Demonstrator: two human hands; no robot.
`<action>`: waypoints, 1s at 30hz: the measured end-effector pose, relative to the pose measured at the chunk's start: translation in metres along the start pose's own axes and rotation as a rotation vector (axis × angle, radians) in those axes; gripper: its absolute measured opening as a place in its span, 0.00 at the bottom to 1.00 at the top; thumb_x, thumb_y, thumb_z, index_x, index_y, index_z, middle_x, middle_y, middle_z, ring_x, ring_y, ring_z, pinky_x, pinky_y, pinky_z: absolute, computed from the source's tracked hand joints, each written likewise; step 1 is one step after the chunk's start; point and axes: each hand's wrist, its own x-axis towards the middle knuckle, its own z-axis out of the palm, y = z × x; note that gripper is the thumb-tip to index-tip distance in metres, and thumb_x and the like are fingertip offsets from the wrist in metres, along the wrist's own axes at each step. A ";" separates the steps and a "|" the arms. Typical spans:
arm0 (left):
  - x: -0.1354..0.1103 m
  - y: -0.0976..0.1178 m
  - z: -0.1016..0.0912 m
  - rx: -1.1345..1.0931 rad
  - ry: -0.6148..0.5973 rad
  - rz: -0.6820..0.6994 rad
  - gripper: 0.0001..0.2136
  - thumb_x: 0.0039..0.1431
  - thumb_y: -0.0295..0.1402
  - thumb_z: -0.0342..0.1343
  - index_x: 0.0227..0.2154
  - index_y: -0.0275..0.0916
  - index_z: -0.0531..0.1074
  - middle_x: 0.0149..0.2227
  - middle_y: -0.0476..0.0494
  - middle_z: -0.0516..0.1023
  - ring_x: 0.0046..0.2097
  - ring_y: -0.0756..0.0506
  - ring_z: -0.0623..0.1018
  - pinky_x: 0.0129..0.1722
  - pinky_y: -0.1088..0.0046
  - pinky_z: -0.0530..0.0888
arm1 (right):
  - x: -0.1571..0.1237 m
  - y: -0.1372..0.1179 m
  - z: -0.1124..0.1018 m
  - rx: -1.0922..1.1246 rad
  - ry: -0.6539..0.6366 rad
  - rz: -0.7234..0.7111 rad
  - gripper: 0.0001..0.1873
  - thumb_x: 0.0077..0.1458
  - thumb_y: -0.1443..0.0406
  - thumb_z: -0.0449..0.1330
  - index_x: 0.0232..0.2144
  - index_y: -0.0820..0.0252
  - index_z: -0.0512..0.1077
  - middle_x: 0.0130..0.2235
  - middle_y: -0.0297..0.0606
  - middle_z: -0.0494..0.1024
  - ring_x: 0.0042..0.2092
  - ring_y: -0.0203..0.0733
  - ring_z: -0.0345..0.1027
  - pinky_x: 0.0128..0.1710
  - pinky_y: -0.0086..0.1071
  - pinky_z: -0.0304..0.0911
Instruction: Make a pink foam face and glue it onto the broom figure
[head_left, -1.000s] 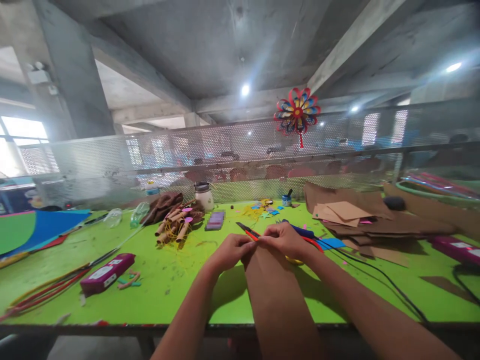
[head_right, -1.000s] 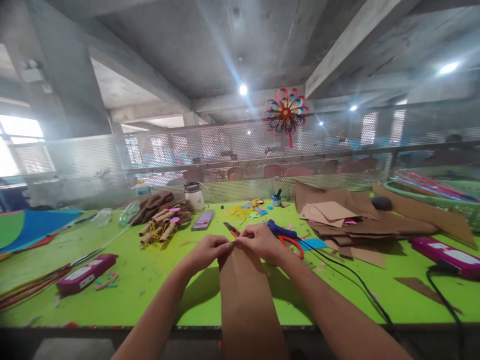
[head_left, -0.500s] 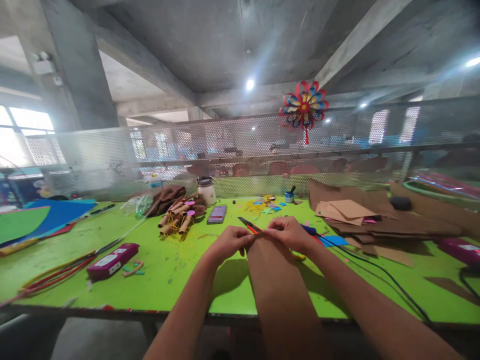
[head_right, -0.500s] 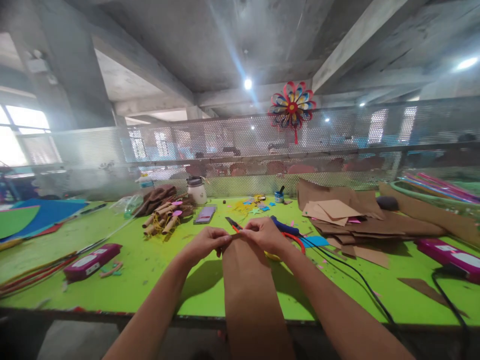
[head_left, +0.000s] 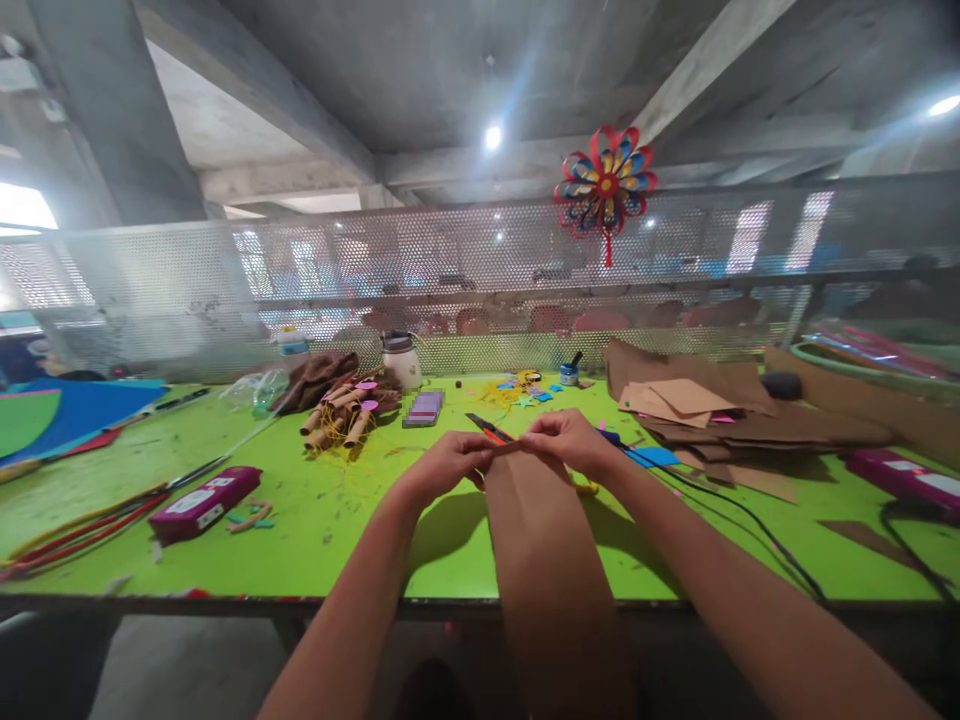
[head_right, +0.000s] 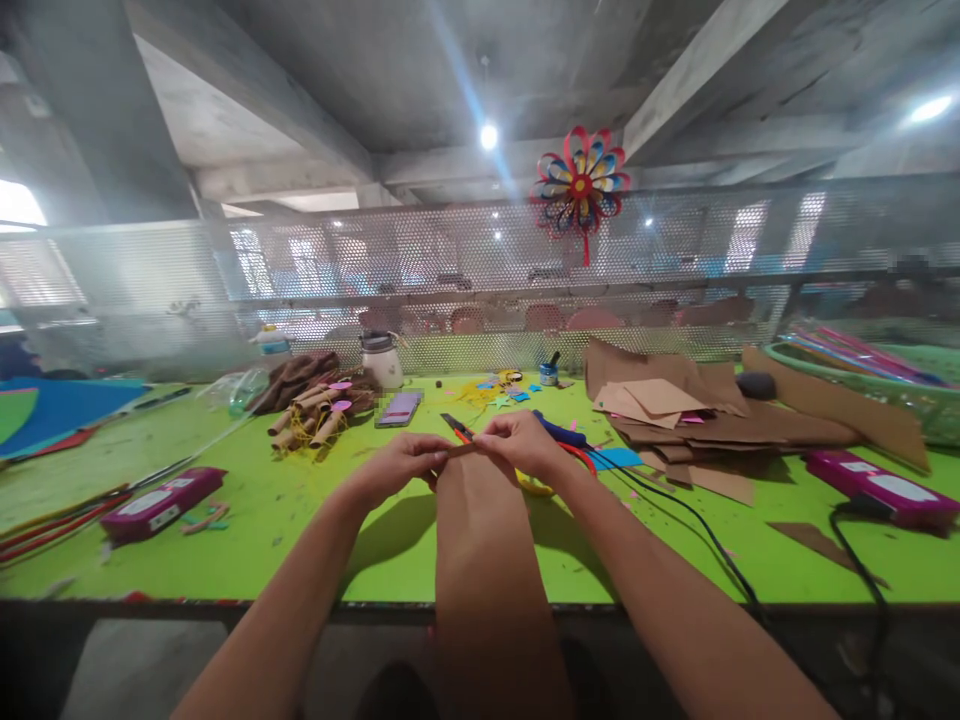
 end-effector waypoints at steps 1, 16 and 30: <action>0.000 -0.001 0.000 -0.004 -0.005 -0.003 0.14 0.52 0.39 0.62 0.37 0.34 0.76 0.31 0.45 0.77 0.30 0.50 0.75 0.31 0.72 0.72 | 0.000 0.000 0.000 -0.010 0.002 -0.001 0.17 0.43 0.54 0.64 0.23 0.64 0.74 0.21 0.32 0.69 0.25 0.33 0.57 0.26 0.28 0.51; 0.004 0.002 0.008 0.156 0.111 0.031 0.14 0.54 0.41 0.59 0.26 0.34 0.76 0.21 0.50 0.70 0.25 0.52 0.66 0.27 0.76 0.61 | -0.002 -0.002 0.003 -0.121 -0.017 -0.079 0.16 0.49 0.56 0.61 0.27 0.65 0.77 0.27 0.37 0.76 0.29 0.36 0.63 0.28 0.28 0.56; 0.002 -0.001 0.014 0.371 0.024 0.127 0.13 0.58 0.38 0.54 0.35 0.34 0.78 0.30 0.47 0.78 0.32 0.49 0.71 0.33 0.75 0.65 | -0.007 -0.007 0.007 -0.150 -0.176 -0.128 0.16 0.51 0.57 0.60 0.23 0.64 0.75 0.23 0.34 0.72 0.26 0.33 0.59 0.27 0.28 0.52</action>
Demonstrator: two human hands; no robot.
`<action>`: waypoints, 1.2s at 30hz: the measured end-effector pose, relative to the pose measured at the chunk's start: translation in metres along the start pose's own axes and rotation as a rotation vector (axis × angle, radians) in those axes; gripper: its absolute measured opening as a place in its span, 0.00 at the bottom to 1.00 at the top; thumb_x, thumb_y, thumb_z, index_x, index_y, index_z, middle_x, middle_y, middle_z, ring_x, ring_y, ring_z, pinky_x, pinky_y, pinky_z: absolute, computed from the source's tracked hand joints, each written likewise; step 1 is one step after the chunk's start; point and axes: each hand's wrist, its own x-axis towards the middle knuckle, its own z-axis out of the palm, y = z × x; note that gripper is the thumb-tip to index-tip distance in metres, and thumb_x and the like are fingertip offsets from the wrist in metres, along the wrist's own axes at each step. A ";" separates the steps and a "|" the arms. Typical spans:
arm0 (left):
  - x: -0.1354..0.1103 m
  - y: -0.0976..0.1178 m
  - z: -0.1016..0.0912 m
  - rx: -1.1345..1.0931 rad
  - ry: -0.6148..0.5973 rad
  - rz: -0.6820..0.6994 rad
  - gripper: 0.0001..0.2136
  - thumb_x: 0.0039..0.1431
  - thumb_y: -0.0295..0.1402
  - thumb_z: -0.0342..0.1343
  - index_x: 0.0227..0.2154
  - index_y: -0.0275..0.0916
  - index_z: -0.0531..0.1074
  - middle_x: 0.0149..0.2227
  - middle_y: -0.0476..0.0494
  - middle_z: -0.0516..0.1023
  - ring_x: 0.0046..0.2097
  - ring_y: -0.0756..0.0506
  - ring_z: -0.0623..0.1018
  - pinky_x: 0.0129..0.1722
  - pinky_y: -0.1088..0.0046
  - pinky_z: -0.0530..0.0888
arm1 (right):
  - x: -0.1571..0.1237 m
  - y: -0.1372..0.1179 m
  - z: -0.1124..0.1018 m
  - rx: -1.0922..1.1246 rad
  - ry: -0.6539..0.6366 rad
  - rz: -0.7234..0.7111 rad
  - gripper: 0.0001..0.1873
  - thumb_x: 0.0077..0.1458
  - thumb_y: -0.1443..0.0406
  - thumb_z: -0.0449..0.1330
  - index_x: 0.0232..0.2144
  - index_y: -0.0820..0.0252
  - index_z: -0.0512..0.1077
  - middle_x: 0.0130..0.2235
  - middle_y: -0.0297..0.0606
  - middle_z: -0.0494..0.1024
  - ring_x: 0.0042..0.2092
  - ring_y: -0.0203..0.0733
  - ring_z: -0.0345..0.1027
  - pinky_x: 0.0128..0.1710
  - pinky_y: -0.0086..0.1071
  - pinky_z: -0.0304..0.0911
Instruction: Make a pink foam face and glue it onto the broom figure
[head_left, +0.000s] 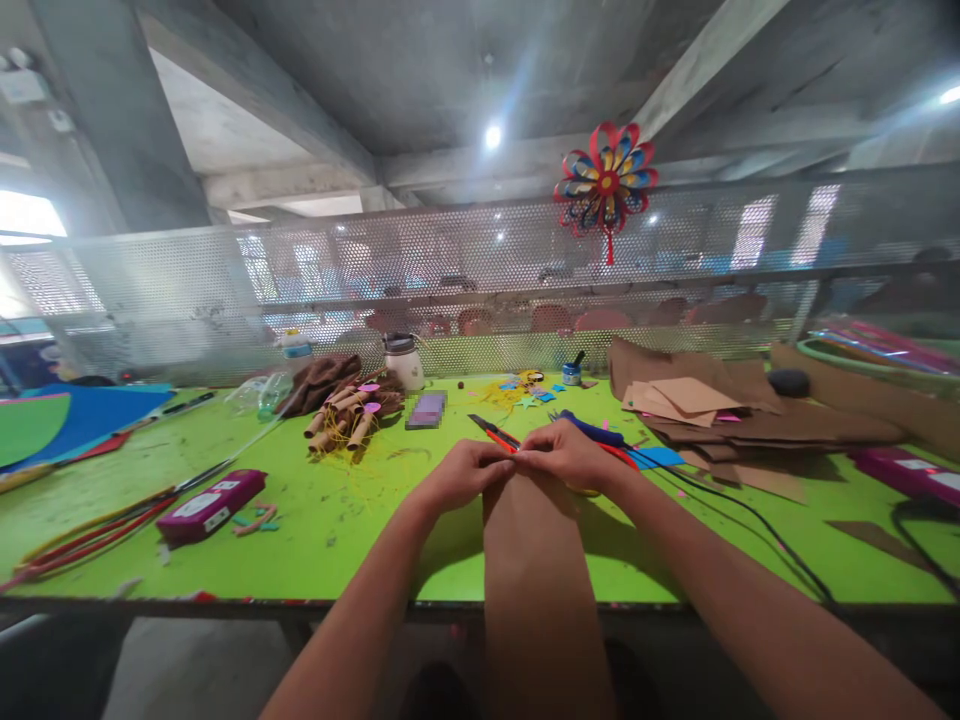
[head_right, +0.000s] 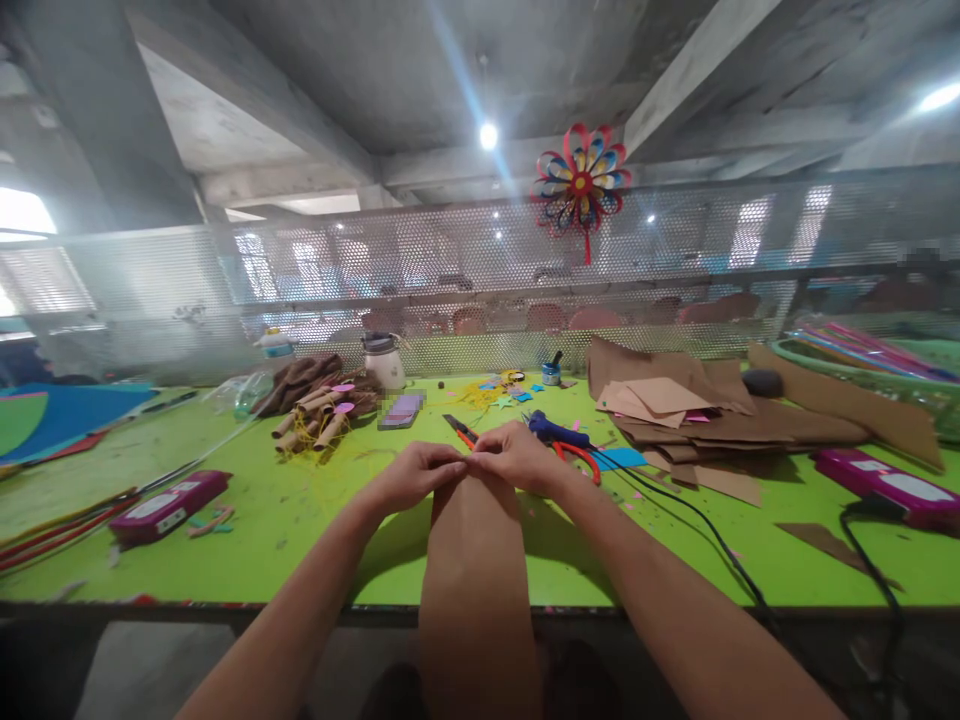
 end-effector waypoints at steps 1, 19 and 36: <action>0.000 0.000 0.000 -0.017 0.000 -0.006 0.13 0.58 0.39 0.54 0.34 0.34 0.78 0.29 0.47 0.77 0.31 0.49 0.71 0.32 0.75 0.65 | 0.000 -0.001 0.000 0.012 -0.004 0.004 0.16 0.51 0.56 0.60 0.23 0.64 0.75 0.23 0.34 0.71 0.26 0.33 0.58 0.27 0.28 0.52; -0.004 0.000 -0.013 -0.229 -0.069 -0.021 0.15 0.57 0.44 0.56 0.26 0.35 0.75 0.25 0.49 0.72 0.33 0.48 0.70 0.37 0.74 0.65 | -0.001 -0.001 -0.010 0.090 0.013 0.077 0.22 0.46 0.49 0.64 0.22 0.65 0.73 0.22 0.33 0.69 0.25 0.32 0.58 0.25 0.27 0.52; -0.004 0.000 -0.016 -0.204 0.091 -0.091 0.11 0.54 0.39 0.60 0.31 0.36 0.69 0.23 0.52 0.69 0.27 0.51 0.68 0.28 0.76 0.65 | 0.001 0.008 -0.018 0.149 -0.116 0.093 0.17 0.53 0.53 0.61 0.28 0.62 0.73 0.21 0.32 0.72 0.24 0.34 0.67 0.26 0.28 0.61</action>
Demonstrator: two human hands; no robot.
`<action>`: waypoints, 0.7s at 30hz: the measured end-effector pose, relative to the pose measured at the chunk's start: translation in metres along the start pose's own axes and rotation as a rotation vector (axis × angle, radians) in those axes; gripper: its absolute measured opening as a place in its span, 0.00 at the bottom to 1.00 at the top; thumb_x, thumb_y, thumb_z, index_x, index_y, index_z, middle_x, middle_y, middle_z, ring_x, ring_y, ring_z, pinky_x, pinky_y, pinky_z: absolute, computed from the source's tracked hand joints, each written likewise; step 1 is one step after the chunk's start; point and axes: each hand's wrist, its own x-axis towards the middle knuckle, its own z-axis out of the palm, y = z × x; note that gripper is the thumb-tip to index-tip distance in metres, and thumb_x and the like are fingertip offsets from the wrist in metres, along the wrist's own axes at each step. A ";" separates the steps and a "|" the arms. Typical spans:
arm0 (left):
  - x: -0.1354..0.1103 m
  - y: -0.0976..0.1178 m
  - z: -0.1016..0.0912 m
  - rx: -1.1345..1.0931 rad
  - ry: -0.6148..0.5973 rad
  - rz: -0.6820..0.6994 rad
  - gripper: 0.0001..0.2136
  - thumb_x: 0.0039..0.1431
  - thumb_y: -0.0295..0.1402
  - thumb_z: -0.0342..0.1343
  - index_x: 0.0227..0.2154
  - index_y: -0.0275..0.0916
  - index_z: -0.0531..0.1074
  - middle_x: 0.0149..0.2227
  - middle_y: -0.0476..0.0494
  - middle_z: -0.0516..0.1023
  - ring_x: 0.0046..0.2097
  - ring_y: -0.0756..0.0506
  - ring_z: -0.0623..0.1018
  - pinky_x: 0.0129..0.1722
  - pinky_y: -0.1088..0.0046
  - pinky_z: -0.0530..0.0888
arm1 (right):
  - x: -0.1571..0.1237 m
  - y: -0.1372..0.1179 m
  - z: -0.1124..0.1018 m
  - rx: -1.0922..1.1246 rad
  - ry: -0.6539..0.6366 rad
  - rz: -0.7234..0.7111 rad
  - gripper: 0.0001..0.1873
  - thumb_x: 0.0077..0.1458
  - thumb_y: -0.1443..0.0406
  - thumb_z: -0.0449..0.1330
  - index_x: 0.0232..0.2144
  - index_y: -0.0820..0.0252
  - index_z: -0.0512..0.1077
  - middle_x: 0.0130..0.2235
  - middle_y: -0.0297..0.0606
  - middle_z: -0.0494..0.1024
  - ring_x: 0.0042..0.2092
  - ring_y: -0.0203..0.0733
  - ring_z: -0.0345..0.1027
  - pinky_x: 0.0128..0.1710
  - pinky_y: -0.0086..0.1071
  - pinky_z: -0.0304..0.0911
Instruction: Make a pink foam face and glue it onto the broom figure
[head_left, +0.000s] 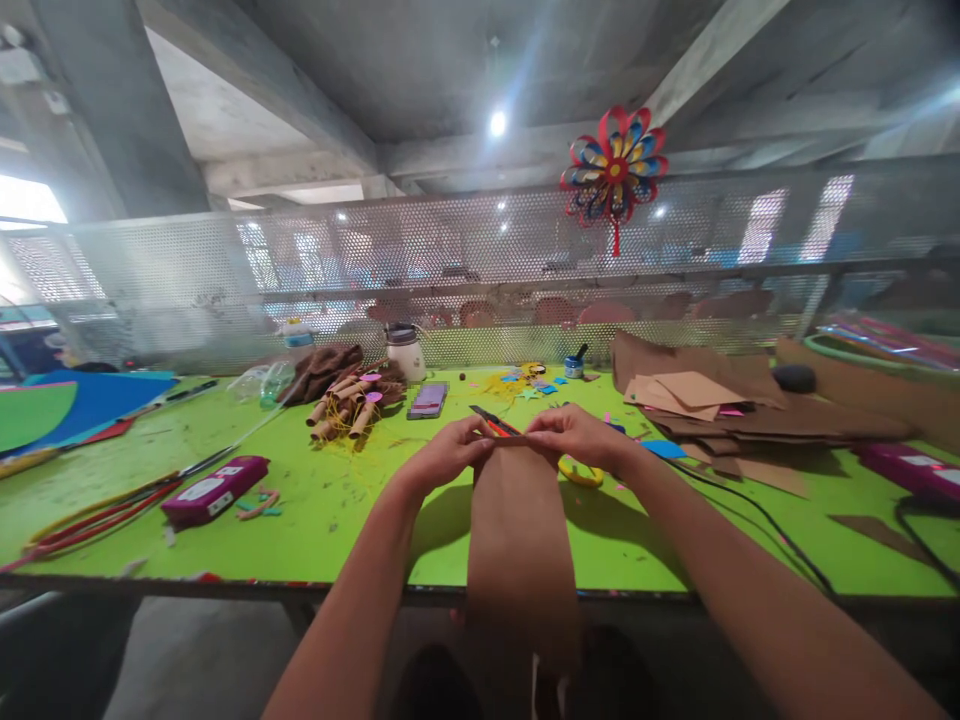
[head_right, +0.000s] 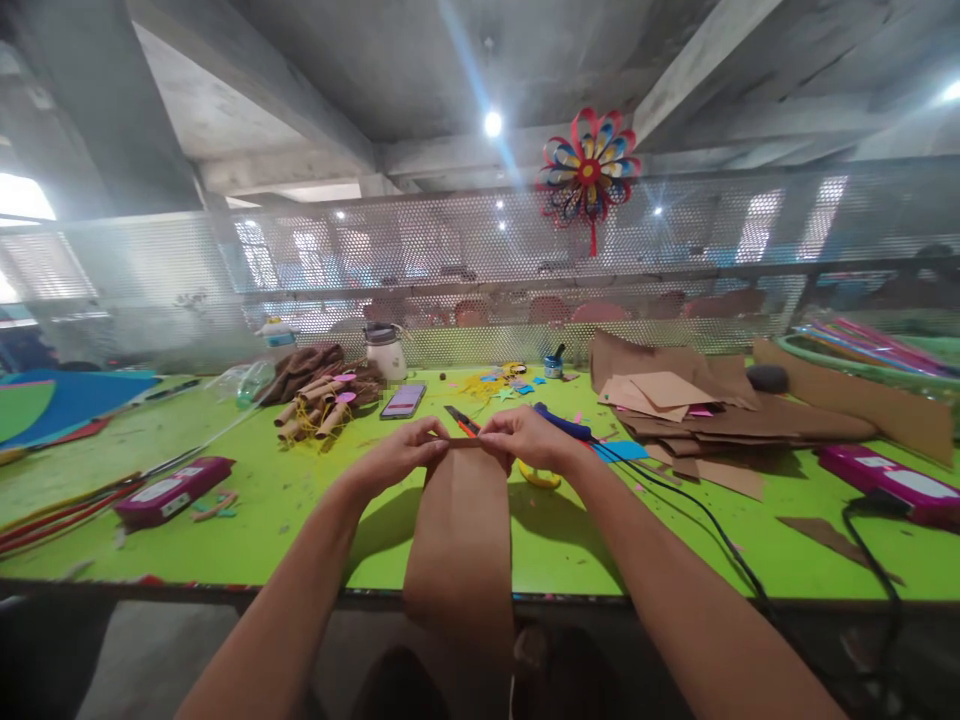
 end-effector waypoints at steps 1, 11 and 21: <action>0.001 -0.001 -0.001 -0.009 0.006 -0.012 0.12 0.53 0.39 0.60 0.30 0.36 0.68 0.22 0.52 0.69 0.26 0.51 0.68 0.27 0.77 0.64 | 0.000 0.001 0.000 0.033 0.008 0.010 0.17 0.52 0.52 0.62 0.28 0.61 0.72 0.20 0.31 0.72 0.23 0.34 0.67 0.25 0.28 0.62; -0.003 0.003 -0.007 -0.189 0.015 -0.012 0.14 0.50 0.40 0.64 0.27 0.35 0.68 0.22 0.52 0.69 0.25 0.53 0.68 0.28 0.76 0.64 | 0.000 0.003 -0.001 0.082 -0.002 0.008 0.20 0.53 0.50 0.62 0.25 0.61 0.69 0.18 0.30 0.71 0.21 0.33 0.68 0.22 0.27 0.65; -0.005 0.002 -0.010 -0.240 -0.035 -0.030 0.11 0.53 0.38 0.62 0.30 0.35 0.68 0.24 0.53 0.68 0.27 0.53 0.66 0.29 0.77 0.61 | -0.010 -0.012 -0.008 0.236 -0.103 0.096 0.16 0.54 0.55 0.62 0.38 0.63 0.75 0.30 0.38 0.78 0.30 0.36 0.72 0.34 0.33 0.70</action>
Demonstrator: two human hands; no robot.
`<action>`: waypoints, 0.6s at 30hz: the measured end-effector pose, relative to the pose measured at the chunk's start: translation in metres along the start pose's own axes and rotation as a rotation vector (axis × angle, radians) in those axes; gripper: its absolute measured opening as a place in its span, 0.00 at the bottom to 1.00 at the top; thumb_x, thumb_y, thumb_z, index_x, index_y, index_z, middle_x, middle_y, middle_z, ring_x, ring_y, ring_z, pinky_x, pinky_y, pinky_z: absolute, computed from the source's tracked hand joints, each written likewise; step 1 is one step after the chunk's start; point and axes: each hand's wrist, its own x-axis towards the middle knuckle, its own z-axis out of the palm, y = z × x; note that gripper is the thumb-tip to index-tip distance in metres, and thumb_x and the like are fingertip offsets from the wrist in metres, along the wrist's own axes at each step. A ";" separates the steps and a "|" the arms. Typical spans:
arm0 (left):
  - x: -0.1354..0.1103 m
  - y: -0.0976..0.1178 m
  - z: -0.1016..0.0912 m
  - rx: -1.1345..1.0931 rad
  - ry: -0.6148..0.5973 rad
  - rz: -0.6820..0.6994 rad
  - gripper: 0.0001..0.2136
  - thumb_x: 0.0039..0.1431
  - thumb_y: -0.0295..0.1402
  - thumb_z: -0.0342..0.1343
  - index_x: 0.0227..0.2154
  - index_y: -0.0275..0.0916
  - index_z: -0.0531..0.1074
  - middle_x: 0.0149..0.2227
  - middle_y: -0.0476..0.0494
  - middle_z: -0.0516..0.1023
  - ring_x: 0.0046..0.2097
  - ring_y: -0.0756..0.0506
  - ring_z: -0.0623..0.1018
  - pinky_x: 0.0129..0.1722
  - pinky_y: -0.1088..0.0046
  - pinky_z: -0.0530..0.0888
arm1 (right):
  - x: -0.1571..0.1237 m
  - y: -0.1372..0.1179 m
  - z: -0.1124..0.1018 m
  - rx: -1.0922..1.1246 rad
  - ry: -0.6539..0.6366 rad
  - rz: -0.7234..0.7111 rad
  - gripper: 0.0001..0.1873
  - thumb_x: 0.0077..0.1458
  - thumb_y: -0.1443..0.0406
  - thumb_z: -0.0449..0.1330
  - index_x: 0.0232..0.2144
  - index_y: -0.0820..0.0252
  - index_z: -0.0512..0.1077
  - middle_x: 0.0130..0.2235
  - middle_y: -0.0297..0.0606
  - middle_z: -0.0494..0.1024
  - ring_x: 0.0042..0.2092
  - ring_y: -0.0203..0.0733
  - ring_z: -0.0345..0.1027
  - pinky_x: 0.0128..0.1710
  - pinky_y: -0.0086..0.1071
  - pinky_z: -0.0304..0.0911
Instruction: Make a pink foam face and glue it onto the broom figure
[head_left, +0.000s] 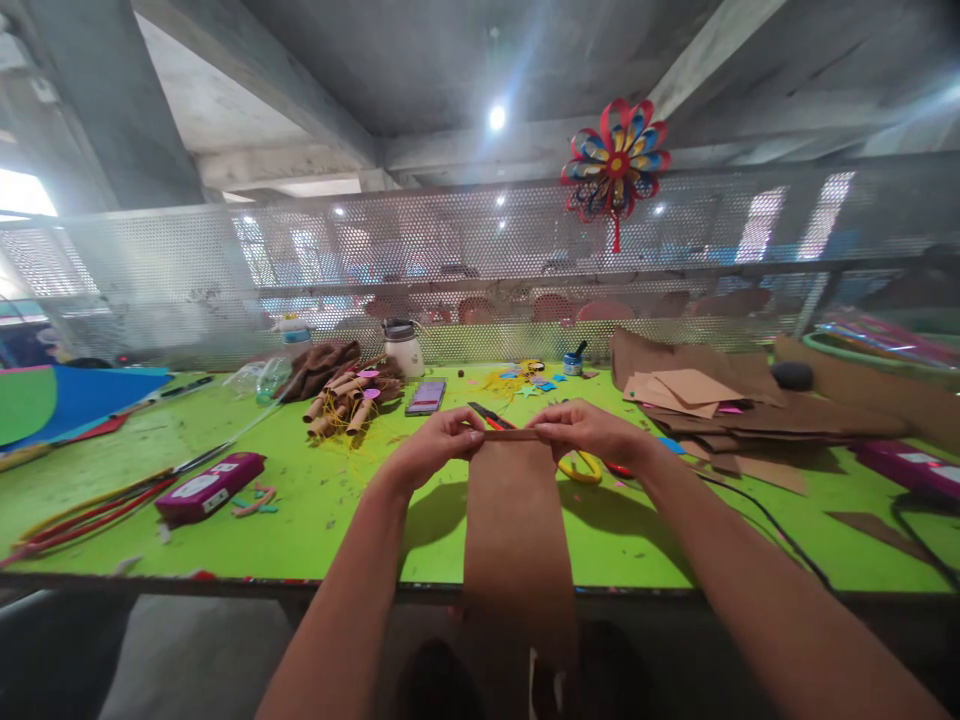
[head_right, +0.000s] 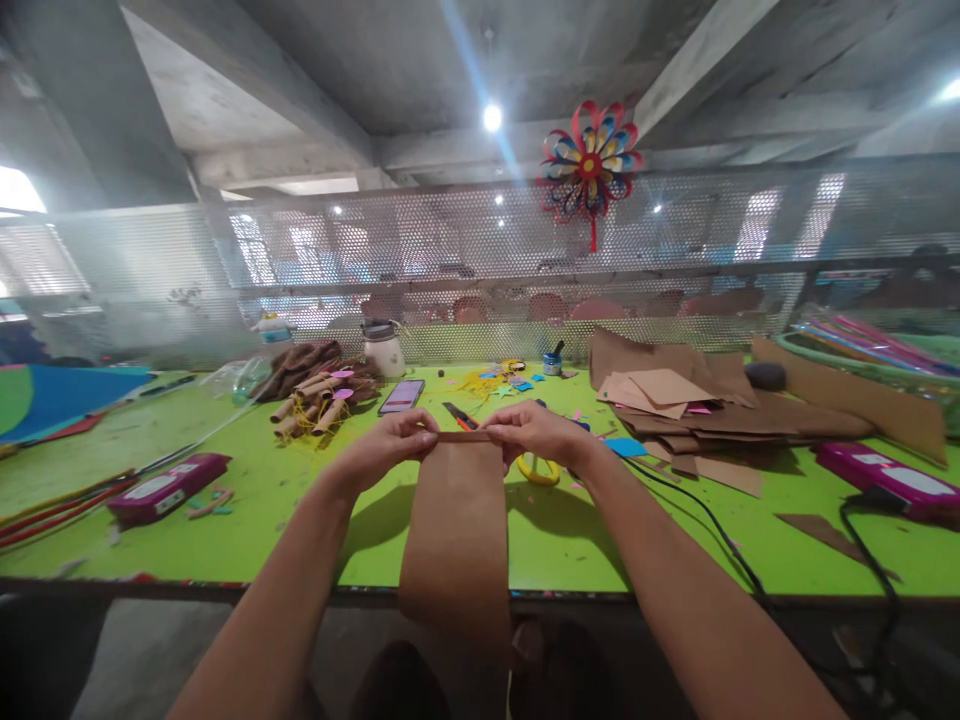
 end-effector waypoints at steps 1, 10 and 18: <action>0.000 0.000 -0.001 0.001 0.012 0.002 0.12 0.52 0.38 0.62 0.30 0.35 0.68 0.24 0.53 0.68 0.27 0.53 0.66 0.29 0.77 0.61 | 0.000 0.000 0.000 0.017 0.012 -0.006 0.17 0.55 0.56 0.62 0.40 0.63 0.75 0.30 0.38 0.78 0.29 0.37 0.72 0.33 0.33 0.70; -0.006 0.002 -0.005 -0.191 -0.022 -0.003 0.15 0.50 0.39 0.67 0.33 0.35 0.70 0.29 0.50 0.71 0.30 0.53 0.68 0.30 0.78 0.62 | -0.007 -0.009 0.008 0.087 0.054 -0.231 0.20 0.53 0.62 0.64 0.49 0.58 0.73 0.38 0.39 0.79 0.38 0.39 0.73 0.42 0.35 0.67; -0.001 -0.008 0.015 -0.275 -0.342 -0.047 0.16 0.47 0.40 0.69 0.33 0.33 0.74 0.29 0.48 0.71 0.31 0.52 0.68 0.32 0.77 0.63 | -0.005 -0.011 0.029 -0.219 -0.093 -0.467 0.09 0.52 0.62 0.66 0.36 0.59 0.80 0.35 0.38 0.76 0.40 0.38 0.67 0.43 0.36 0.63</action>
